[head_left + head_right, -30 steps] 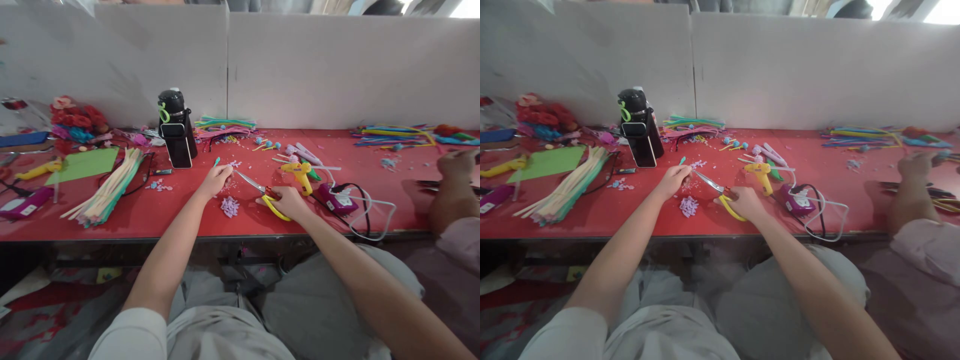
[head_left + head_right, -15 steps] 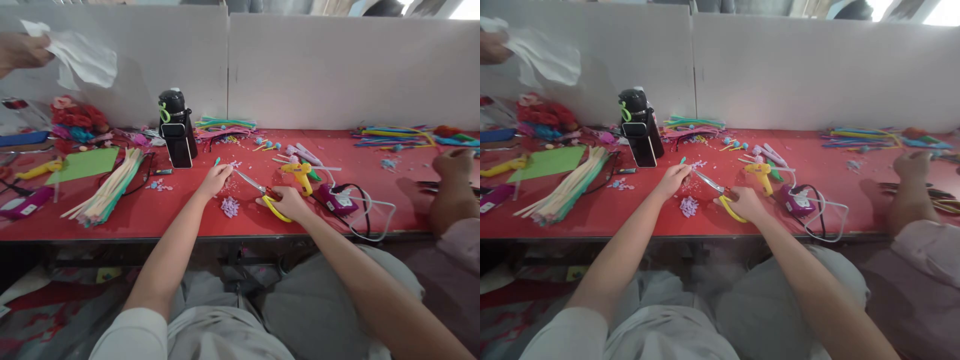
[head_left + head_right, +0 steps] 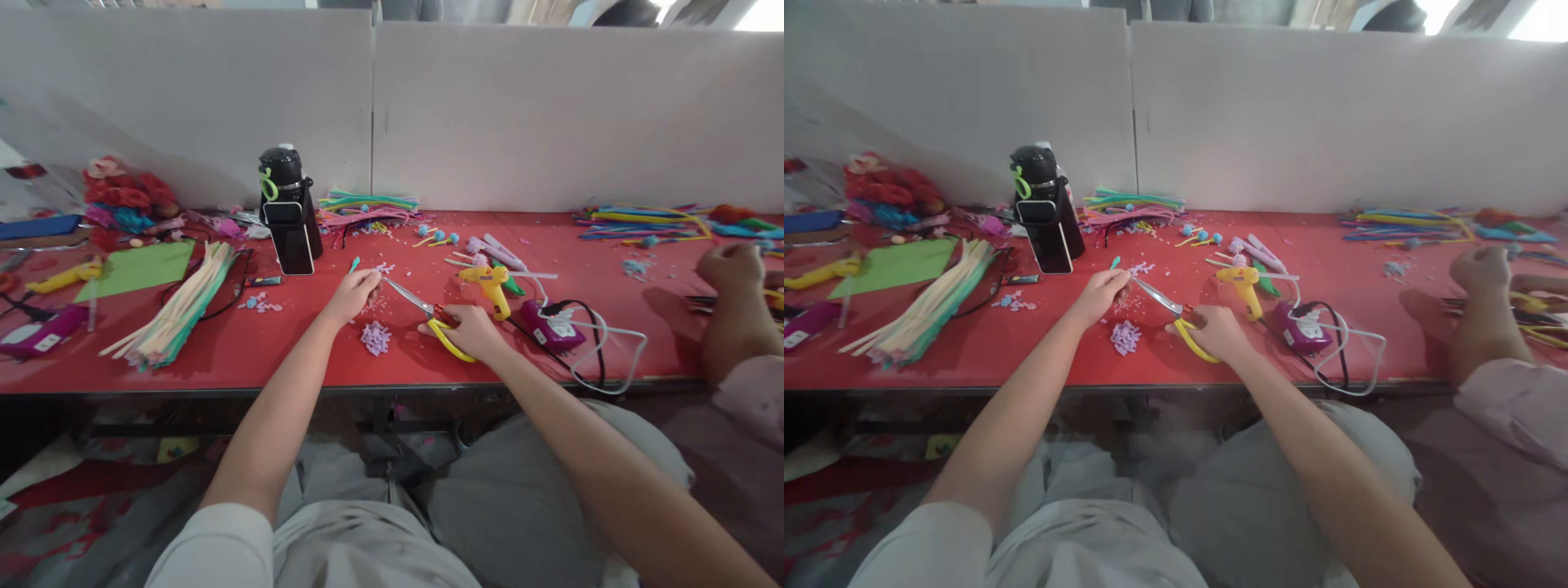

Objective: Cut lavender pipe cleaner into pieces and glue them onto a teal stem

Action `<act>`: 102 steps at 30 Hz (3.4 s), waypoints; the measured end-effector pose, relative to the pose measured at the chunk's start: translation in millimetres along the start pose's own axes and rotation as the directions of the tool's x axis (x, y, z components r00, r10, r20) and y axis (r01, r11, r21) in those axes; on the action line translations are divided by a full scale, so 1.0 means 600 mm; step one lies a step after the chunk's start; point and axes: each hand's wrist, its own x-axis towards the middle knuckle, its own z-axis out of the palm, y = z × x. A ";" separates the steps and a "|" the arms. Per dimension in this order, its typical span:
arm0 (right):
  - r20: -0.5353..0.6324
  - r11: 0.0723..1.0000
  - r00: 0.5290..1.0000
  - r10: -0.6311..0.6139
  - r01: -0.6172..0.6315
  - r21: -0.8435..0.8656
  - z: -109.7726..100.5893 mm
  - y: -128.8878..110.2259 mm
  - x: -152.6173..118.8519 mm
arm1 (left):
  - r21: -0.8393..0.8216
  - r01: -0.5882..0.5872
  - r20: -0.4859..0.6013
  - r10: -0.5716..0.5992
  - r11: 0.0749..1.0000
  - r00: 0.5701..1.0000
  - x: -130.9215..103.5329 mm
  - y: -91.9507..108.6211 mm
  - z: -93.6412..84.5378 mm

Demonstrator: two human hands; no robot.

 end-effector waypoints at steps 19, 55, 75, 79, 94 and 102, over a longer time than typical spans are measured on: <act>-0.002 1.000 1.000 0.022 -0.022 0.022 0.000 0.000 -0.001 | 0.037 -0.020 -0.011 0.021 0.999 1.000 -0.002 0.003 0.001; -0.008 0.999 1.000 0.027 -0.027 0.026 0.001 -0.002 -0.003 | 0.075 -0.008 -0.044 0.012 0.997 0.999 -0.004 0.008 0.001; -0.020 0.998 0.999 0.043 -0.042 0.041 -0.001 -0.003 -0.003 | 0.086 -0.061 -0.031 0.064 0.994 0.997 -0.002 0.002 -0.003; -0.001 0.999 1.000 0.026 -0.026 0.047 -0.001 -0.002 -0.004 | 0.090 -0.084 -0.027 0.086 0.992 0.996 0.000 -0.001 -0.005; 0.010 1.000 1.000 0.018 -0.018 0.026 0.002 0.004 0.002 | 0.050 -0.090 -0.029 0.092 0.995 0.995 0.001 -0.004 -0.005; 0.011 0.993 0.998 0.065 -0.066 0.098 0.000 0.001 -0.004 | 0.013 -0.106 -0.029 0.106 0.994 0.994 0.002 -0.005 -0.004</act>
